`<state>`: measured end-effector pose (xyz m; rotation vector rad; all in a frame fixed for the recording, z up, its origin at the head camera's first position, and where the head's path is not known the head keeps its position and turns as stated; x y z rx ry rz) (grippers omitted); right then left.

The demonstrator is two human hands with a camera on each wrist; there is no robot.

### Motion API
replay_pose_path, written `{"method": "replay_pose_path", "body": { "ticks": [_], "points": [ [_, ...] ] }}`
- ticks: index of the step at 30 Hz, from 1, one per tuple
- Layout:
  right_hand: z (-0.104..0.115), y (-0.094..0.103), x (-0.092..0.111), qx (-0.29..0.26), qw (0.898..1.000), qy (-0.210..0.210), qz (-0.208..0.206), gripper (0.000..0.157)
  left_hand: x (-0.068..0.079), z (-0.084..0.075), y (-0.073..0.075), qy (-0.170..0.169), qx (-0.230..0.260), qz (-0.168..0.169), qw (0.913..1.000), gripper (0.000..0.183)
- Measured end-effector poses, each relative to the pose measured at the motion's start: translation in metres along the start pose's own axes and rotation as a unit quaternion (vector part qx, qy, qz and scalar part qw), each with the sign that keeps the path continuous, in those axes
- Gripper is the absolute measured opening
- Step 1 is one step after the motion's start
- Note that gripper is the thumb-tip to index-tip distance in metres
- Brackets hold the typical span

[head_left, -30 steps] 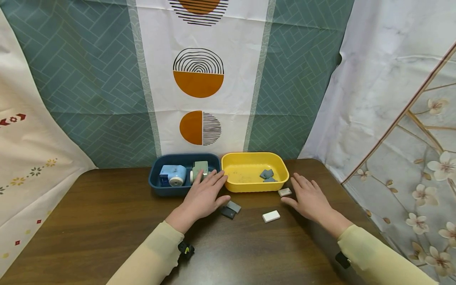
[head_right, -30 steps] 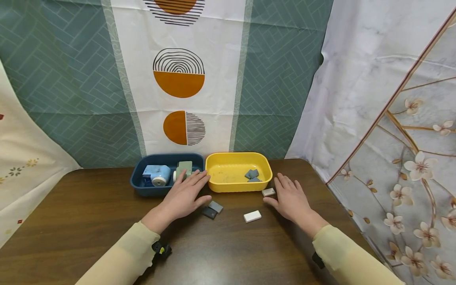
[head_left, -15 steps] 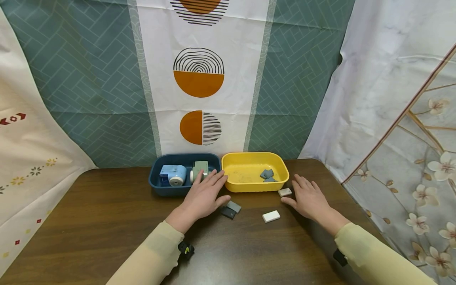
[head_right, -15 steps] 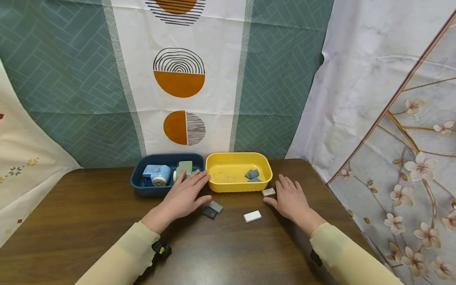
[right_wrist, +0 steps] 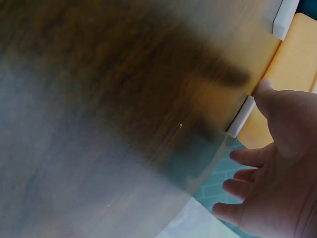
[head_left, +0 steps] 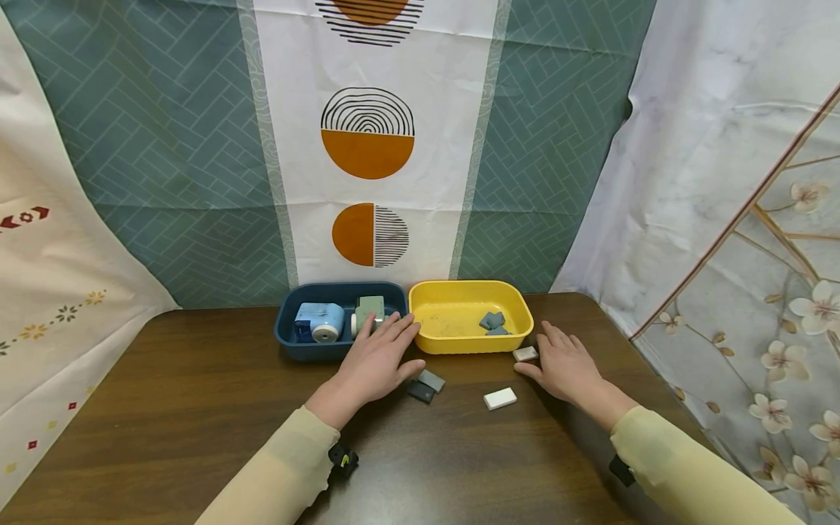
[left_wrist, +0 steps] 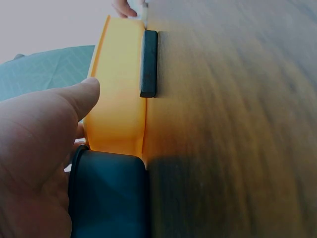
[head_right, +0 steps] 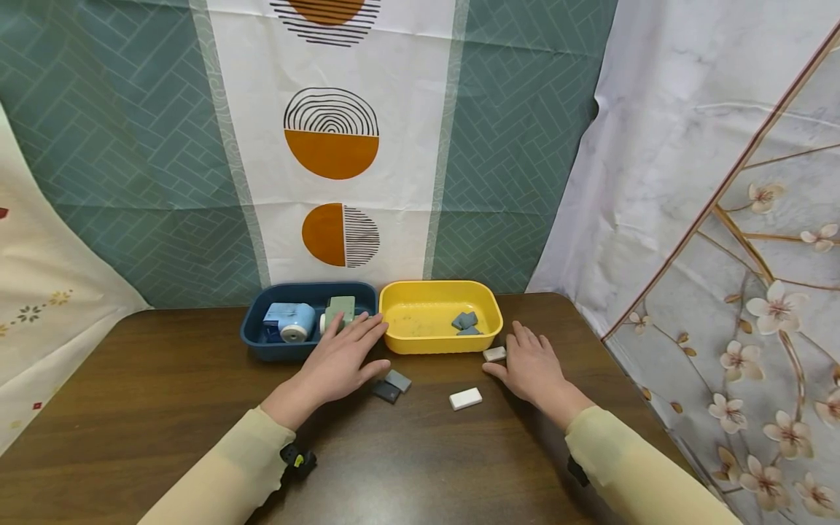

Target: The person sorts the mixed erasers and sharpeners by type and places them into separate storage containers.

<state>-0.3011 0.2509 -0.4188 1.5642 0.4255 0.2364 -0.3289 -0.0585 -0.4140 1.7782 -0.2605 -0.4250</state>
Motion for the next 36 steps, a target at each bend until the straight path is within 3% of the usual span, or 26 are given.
{"method": "replay_pose_path", "body": {
  "ticks": [6, 25, 36],
  "points": [
    [0.0014, 0.0, -0.0012, 0.006, 1.0, 0.005, -0.006, 0.075, -0.0015, 0.0018, -0.003, 0.007, -0.007, 0.012, 0.9999, 0.076],
    [0.003, -0.0052, -0.0059, 0.007, 1.0, 0.003, 0.002, 0.062, -0.0019, 0.0018, -0.0026, 0.004, -0.013, 0.007, 0.9999, 0.075],
    [0.0032, -0.0068, -0.0084, 0.003, 1.0, 0.003, -0.005, 0.062, -0.0023, 0.0028, -0.0047, 0.007, -0.016, 0.009, 0.9998, 0.077]
  ]
}}
Point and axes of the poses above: each hand's wrist, its own x-axis away from the middle knuckle, its own y-axis out of the back of the hand, z = x × y, the point moved 8 cm from there along -x, towards the middle knuckle, and after that the axes turned 13 degrees about y, right-handed, at the moved point
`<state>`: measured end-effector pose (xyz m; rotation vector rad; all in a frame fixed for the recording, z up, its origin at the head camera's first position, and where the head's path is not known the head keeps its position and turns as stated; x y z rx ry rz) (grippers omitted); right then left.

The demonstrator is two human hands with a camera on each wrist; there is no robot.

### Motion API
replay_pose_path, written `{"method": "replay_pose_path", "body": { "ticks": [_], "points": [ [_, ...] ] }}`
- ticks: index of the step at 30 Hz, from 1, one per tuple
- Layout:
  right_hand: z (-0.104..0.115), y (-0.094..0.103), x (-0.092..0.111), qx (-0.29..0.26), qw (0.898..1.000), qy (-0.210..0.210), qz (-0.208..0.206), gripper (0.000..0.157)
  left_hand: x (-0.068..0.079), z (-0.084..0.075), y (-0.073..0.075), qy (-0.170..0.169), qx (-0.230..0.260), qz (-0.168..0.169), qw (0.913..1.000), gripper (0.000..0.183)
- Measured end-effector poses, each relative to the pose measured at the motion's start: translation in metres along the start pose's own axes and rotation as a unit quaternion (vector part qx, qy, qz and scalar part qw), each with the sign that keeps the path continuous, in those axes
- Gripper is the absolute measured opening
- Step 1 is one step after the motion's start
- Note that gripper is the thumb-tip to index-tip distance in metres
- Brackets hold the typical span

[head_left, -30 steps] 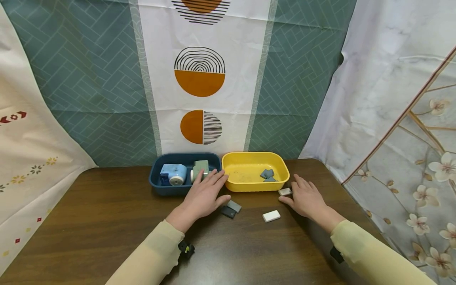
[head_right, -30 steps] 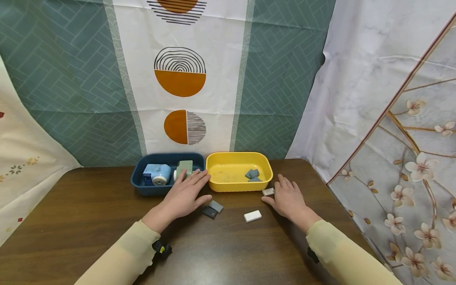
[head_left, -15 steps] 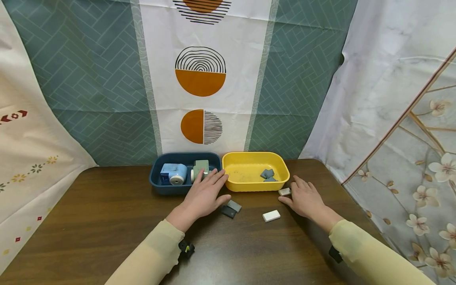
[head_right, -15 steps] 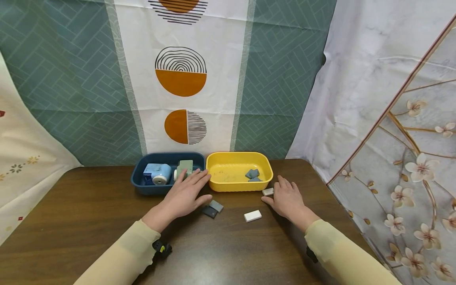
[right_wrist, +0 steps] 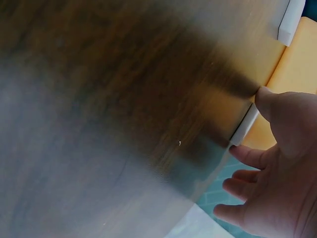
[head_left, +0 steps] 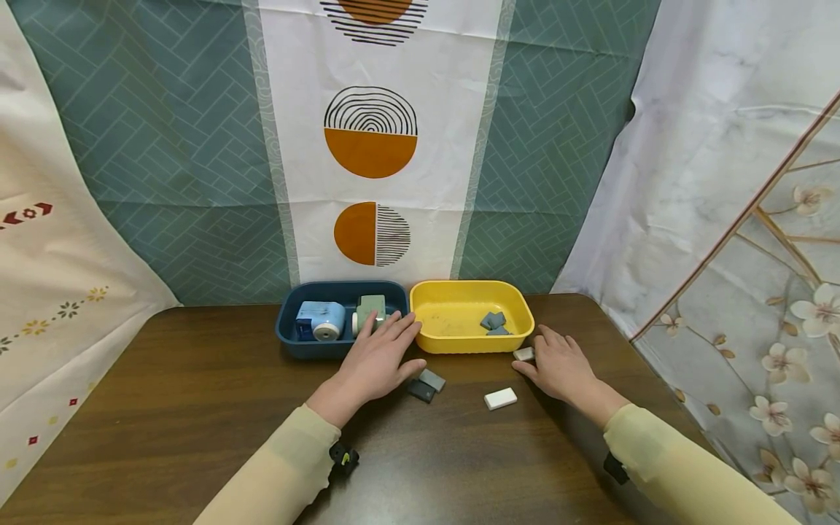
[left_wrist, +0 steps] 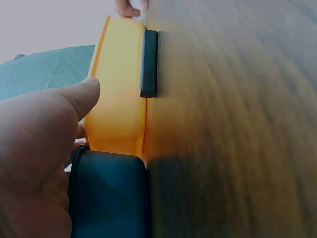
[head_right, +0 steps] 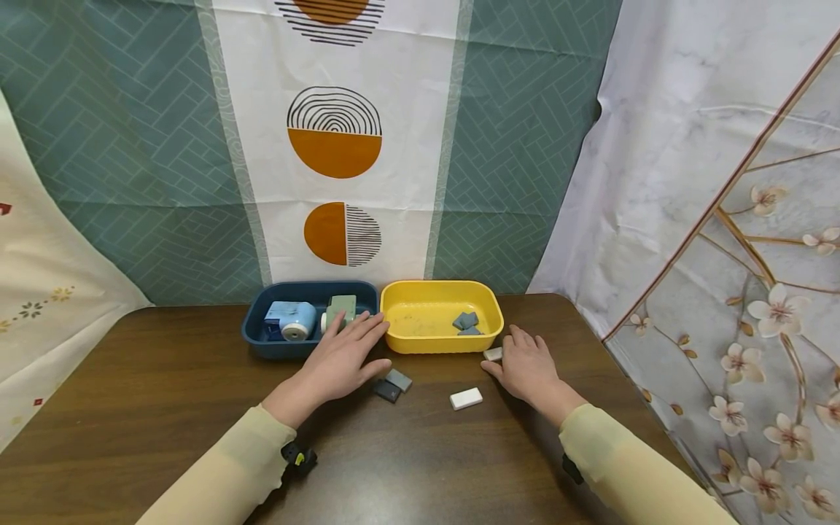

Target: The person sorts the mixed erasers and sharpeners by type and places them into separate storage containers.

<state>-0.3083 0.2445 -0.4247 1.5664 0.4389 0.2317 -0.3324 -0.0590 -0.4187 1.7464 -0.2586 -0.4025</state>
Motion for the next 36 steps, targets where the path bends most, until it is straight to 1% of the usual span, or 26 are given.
{"method": "replay_pose_path", "body": {
  "ticks": [9, 18, 23, 26, 31, 36],
  "points": [
    [0.001, 0.002, -0.001, 0.004, 1.0, -0.004, -0.001, 0.057, 0.001, 0.0, 0.0, -0.002, 0.005, 0.0, 1.0, 0.077],
    [-0.001, 0.0, -0.002, 0.003, 1.0, -0.005, -0.003, 0.058, 0.001, -0.001, 0.002, -0.004, 0.008, -0.003, 1.0, 0.076],
    [-0.002, 0.002, 0.001, 0.0, 1.0, -0.005, -0.006, 0.05, 0.002, -0.002, 0.004, -0.005, 0.013, -0.004, 0.9999, 0.075],
    [-0.002, 0.005, 0.005, -0.001, 1.0, 0.0, -0.016, 0.047, 0.002, -0.002, 0.004, -0.005, 0.013, -0.004, 0.9999, 0.075],
    [-0.004, 0.009, 0.011, 0.006, 0.999, 0.017, -0.042, 0.047, 0.002, -0.002, 0.004, -0.003, 0.008, -0.003, 1.0, 0.076],
    [-0.005, 0.017, 0.018, 0.003, 0.999, 0.014, -0.048, 0.044, 0.002, -0.003, 0.004, -0.002, 0.003, -0.005, 1.0, 0.076]
  ]
}}
Point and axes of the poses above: each hand's wrist, its own x-axis away from the middle knuckle, its own y-axis out of the back of the hand, z = x × y, the point moved 8 cm from there along -x, towards the middle knuckle, and after that the axes turned 13 degrees about y, right-handed, at the moved point
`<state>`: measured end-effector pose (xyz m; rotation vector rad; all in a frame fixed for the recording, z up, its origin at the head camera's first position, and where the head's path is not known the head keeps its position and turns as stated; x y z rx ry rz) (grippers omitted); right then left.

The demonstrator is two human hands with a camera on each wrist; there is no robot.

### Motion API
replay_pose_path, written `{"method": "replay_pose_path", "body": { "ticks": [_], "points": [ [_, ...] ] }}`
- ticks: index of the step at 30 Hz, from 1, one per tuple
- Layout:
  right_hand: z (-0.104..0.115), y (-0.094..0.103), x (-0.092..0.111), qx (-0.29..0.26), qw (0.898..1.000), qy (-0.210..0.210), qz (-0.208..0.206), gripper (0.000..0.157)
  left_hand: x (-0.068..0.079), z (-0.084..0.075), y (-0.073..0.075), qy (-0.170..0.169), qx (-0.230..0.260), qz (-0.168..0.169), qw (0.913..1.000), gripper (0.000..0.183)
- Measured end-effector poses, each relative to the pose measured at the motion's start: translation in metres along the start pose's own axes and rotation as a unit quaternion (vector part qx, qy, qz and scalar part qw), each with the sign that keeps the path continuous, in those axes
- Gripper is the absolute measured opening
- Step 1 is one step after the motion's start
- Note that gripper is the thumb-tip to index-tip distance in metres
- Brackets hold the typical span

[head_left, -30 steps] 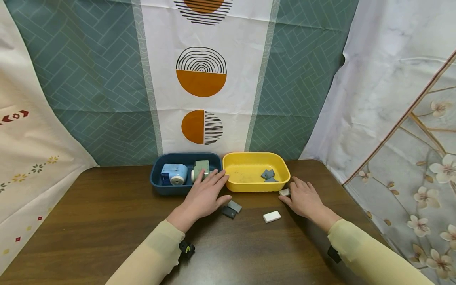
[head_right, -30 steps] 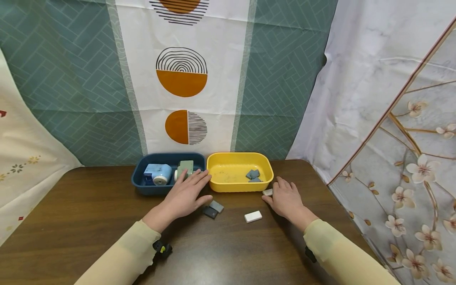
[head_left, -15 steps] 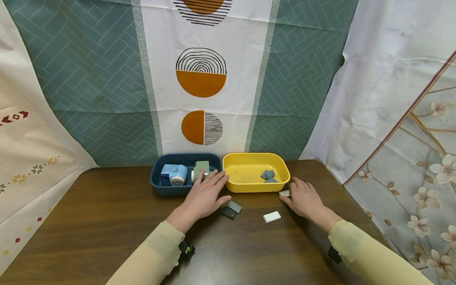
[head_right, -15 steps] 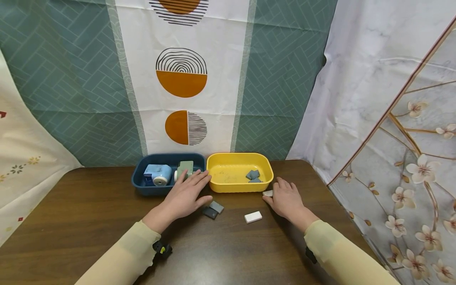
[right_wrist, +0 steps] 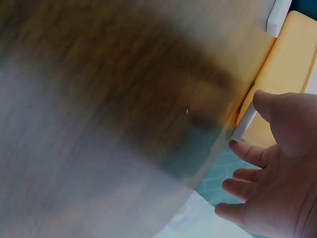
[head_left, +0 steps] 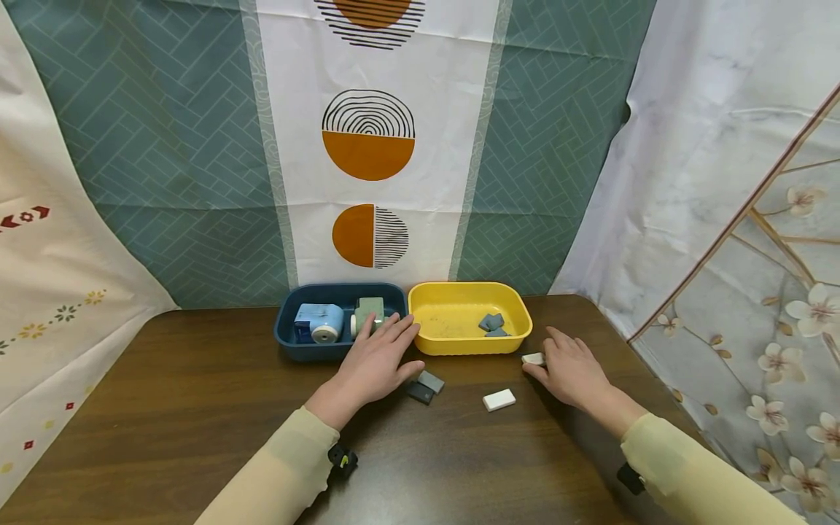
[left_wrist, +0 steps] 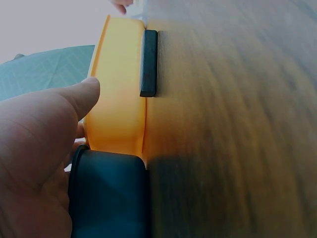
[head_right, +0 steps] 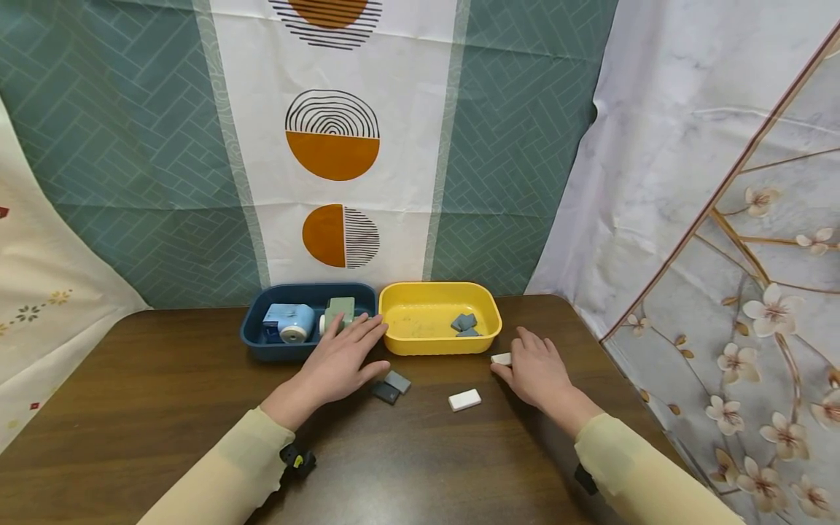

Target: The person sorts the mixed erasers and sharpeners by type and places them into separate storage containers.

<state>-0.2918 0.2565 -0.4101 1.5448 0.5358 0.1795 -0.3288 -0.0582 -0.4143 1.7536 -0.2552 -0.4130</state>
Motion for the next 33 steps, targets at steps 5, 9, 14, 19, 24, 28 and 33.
{"method": "replay_pose_path", "body": {
  "ticks": [5, 9, 14, 19, 24, 28, 33],
  "points": [
    [-0.002, 0.006, 0.005, 0.006, 1.0, 0.001, -0.004, 0.043, 0.001, -0.001, 0.002, -0.005, -0.001, -0.007, 1.0, 0.075],
    [-0.006, 0.01, 0.008, 0.004, 1.0, -0.004, -0.001, 0.043, 0.002, -0.001, 0.003, -0.006, -0.002, -0.006, 1.0, 0.076],
    [-0.009, 0.016, 0.011, 0.003, 1.0, -0.007, 0.003, 0.045, 0.0, -0.001, 0.002, -0.004, 0.01, 0.001, 0.9999, 0.076],
    [-0.011, 0.023, 0.012, 0.001, 1.0, -0.01, 0.001, 0.046, 0.0, 0.001, 0.001, -0.003, 0.011, 0.003, 0.9999, 0.076],
    [-0.012, 0.03, 0.011, 0.0, 1.0, -0.012, -0.003, 0.045, 0.0, 0.001, 0.0, -0.007, 0.012, -0.002, 0.9999, 0.075],
    [-0.012, 0.034, 0.011, 0.0, 1.0, -0.013, -0.003, 0.046, 0.0, 0.002, -0.001, -0.007, 0.014, -0.002, 0.9999, 0.075],
    [-0.012, 0.042, 0.01, 0.002, 1.0, -0.009, -0.013, 0.046, 0.001, 0.0, 0.001, -0.01, 0.005, -0.009, 0.9999, 0.075]
  ]
}}
Point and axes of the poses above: each hand's wrist, its own x-axis away from the middle knuckle, its own y-axis out of the back of the hand, z = x × y, the point moved 8 cm from there along -x, towards the middle knuckle, and after that the axes turned 13 degrees about y, right-handed, at the moved point
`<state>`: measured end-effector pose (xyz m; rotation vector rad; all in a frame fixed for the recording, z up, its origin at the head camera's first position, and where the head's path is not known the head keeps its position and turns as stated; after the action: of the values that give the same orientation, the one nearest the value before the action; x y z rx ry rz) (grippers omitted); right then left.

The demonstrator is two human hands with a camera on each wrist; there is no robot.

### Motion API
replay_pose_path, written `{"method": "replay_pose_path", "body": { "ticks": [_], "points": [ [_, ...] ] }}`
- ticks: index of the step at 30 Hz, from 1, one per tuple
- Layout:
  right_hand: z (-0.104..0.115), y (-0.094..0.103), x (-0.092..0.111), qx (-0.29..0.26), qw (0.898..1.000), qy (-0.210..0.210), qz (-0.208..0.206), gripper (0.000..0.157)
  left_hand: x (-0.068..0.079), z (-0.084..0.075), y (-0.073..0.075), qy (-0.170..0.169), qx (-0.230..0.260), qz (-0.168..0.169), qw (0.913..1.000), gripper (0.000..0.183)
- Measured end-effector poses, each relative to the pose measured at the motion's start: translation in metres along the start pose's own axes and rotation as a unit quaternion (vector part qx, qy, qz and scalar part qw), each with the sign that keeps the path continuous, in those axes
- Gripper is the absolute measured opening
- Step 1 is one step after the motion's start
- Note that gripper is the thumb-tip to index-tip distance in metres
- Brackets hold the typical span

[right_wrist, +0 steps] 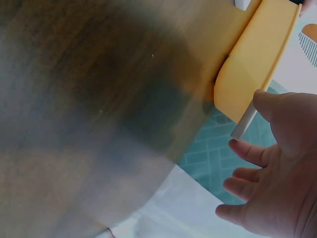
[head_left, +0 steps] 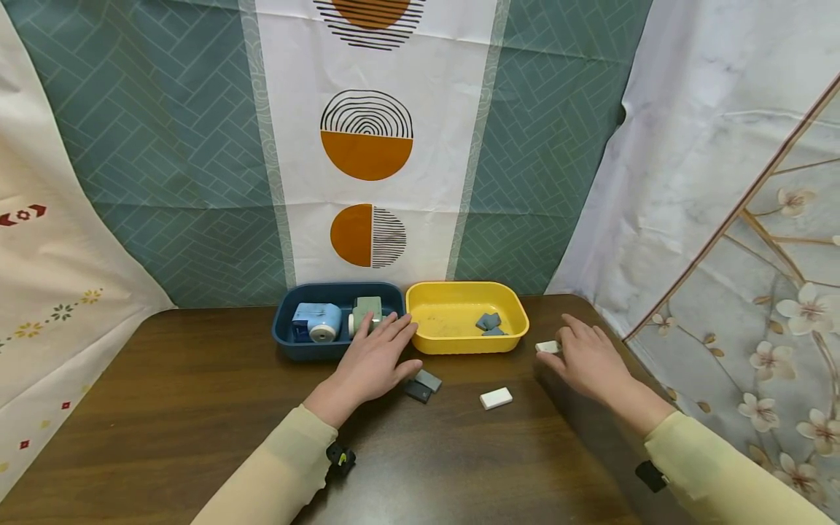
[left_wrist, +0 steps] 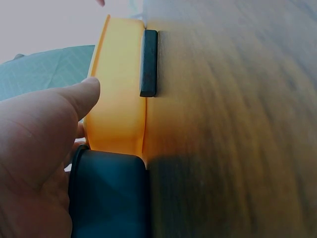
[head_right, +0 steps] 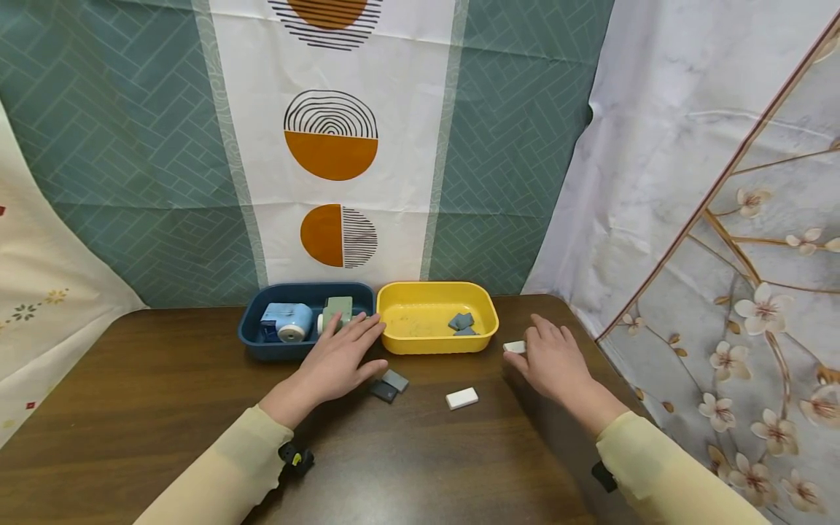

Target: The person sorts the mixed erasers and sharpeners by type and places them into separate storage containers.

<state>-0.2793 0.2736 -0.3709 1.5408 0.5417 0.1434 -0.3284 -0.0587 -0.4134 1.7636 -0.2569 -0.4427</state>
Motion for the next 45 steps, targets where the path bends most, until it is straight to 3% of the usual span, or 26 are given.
{"method": "replay_pose_path", "body": {
  "ticks": [8, 26, 45],
  "points": [
    [0.001, 0.011, -0.007, 0.001, 1.0, 0.009, -0.017, 0.045, -0.001, 0.001, -0.002, 0.003, -0.004, 0.003, 1.0, 0.076],
    [0.012, 0.011, -0.03, -0.034, 0.999, 0.01, -0.015, 0.047, 0.0, 0.001, -0.001, 0.007, 0.002, 0.005, 1.0, 0.075],
    [0.024, -0.004, -0.058, -0.04, 0.999, 0.016, -0.012, 0.049, 0.0, -0.001, 0.0, 0.005, 0.001, 0.005, 1.0, 0.076]
  ]
}}
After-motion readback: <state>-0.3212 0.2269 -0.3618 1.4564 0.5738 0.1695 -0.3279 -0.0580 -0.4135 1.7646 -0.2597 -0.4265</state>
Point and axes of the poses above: each hand's wrist, its own x-axis away from the middle knuckle, its own y-axis out of the back of the hand, z = x × y, the point moved 8 cm from there along -x, towards the middle knuckle, and after that the axes turned 13 degrees about y, right-handed, at the moved point
